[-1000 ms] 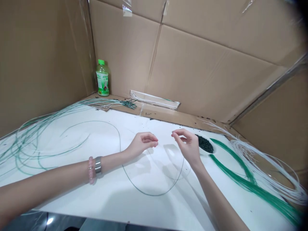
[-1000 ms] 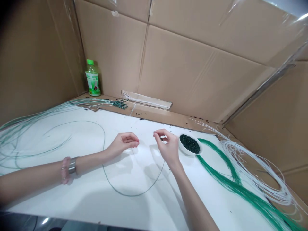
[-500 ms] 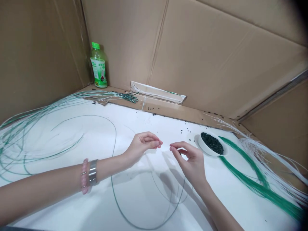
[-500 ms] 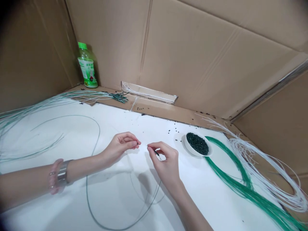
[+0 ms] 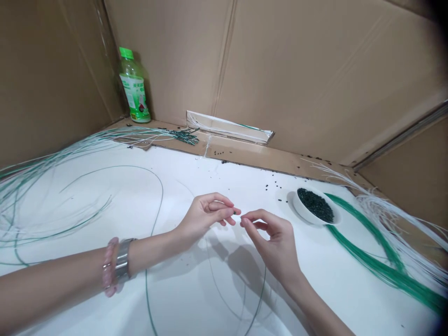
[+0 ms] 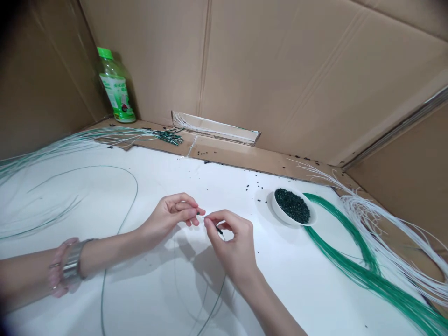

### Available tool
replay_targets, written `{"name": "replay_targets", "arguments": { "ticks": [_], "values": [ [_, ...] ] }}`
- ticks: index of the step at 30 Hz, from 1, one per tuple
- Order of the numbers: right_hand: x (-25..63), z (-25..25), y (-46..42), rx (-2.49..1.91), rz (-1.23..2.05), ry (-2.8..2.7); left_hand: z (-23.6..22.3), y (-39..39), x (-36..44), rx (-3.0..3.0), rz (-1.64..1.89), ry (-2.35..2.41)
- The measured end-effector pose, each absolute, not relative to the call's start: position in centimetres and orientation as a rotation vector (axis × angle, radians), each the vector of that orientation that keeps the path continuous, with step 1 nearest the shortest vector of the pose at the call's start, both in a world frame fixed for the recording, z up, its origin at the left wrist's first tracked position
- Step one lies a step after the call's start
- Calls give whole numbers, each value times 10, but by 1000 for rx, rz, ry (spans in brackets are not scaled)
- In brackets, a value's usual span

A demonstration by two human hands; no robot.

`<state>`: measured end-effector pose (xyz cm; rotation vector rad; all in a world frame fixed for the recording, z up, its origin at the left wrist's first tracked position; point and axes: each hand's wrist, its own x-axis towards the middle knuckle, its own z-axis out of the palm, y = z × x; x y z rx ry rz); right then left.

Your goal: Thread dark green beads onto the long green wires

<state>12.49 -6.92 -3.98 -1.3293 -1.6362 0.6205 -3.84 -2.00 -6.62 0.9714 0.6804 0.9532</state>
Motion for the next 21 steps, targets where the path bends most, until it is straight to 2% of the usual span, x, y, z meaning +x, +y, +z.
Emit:
{"name": "replay_targets", "arguments": {
  "ticks": [9, 21],
  "values": [
    [123, -41, -72, -1308, 707, -1607, -63, -24, -39, 1017, 907, 714],
    [121, -39, -71, -1304, 592, -1668, -63, -26, -39, 1021, 912, 706]
  ]
}}
